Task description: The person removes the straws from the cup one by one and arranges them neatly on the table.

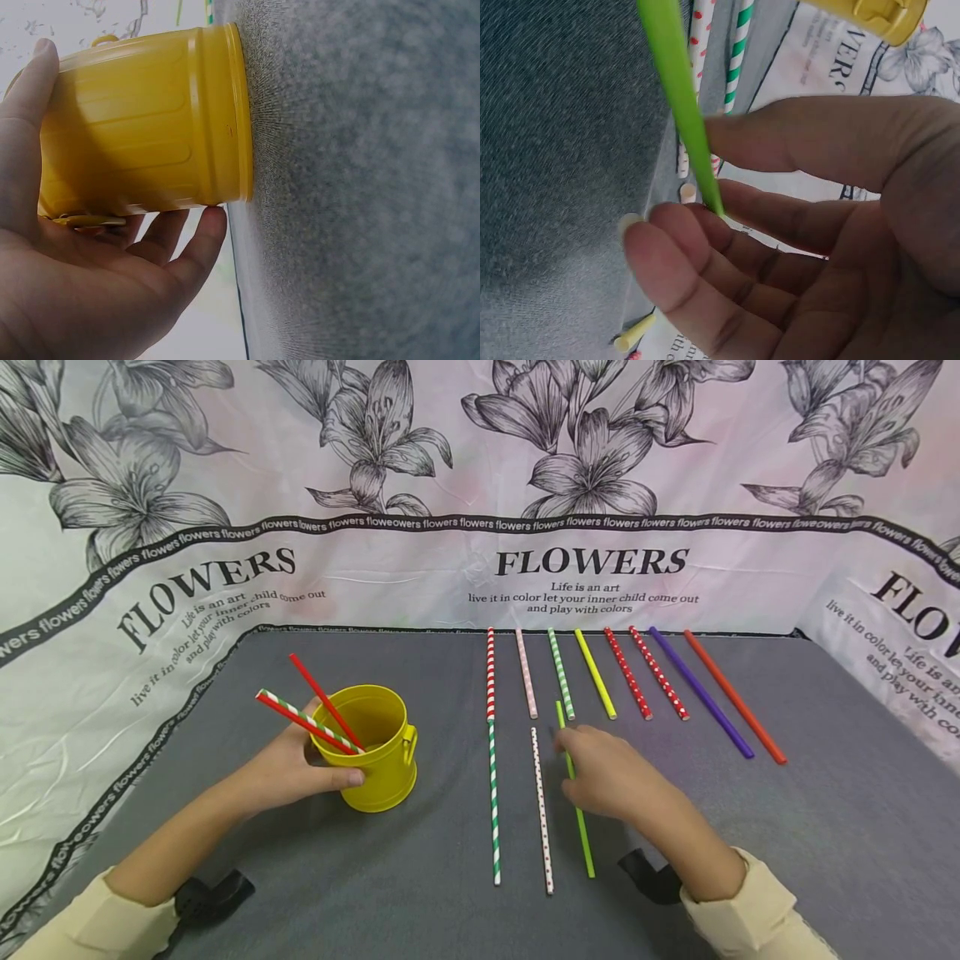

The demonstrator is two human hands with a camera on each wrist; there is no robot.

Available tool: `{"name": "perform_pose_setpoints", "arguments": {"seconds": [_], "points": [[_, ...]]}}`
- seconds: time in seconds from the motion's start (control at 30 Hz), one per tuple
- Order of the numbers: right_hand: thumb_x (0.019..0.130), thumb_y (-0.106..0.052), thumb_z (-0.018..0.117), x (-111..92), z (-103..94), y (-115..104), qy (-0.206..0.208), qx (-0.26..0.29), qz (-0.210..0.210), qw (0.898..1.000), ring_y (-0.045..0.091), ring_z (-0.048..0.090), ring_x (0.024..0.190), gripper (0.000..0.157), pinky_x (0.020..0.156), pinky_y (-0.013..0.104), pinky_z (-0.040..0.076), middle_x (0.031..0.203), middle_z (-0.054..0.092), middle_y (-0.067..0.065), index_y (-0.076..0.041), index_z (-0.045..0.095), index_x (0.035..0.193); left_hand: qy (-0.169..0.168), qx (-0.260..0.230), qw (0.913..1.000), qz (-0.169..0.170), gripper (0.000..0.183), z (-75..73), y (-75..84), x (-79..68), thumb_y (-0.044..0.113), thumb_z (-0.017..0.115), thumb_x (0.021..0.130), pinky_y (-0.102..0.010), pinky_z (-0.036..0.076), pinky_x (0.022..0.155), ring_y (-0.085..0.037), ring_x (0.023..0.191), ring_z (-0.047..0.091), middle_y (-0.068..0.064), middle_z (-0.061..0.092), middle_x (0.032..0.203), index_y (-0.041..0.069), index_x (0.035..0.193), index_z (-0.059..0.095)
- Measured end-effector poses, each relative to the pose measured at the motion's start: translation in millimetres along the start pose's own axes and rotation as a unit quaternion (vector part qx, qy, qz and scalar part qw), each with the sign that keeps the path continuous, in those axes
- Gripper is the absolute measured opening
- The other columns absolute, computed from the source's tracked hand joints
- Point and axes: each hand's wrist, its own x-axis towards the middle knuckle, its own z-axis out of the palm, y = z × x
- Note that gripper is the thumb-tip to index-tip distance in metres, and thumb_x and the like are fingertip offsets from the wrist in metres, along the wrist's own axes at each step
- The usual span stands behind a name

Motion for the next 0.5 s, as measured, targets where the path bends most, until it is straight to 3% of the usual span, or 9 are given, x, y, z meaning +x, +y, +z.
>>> {"name": "perform_pose_setpoints", "arguments": {"seconds": [0.17,0.5], "points": [[0.081,-0.006,0.079,3.1,-0.9,5.6,-0.049,0.002,0.021,0.999,0.018,0.052,0.075,0.038,0.062,0.036,0.048,0.087,0.057,0.002,0.0,0.064,0.116,0.0,-0.002,1.0,-0.002,0.08,0.6,-0.1,0.1,0.022,0.088,0.078,-0.05,0.046,0.098,-0.025,0.115,0.058,-0.009,0.055,0.132,0.012,0.14,0.039],[0.082,-0.009,0.08,2.3,-0.6,12.3,-0.074,-0.011,0.021,0.997,0.018,0.053,0.075,0.037,0.066,0.038,0.05,0.086,0.057,0.003,0.003,0.066,0.113,0.0,-0.002,1.0,-0.002,0.079,-0.3,-0.9,0.5,0.023,0.088,0.078,-0.05,0.046,0.098,-0.024,0.115,0.058,-0.008,0.056,0.132,0.013,0.14,0.039]]}}
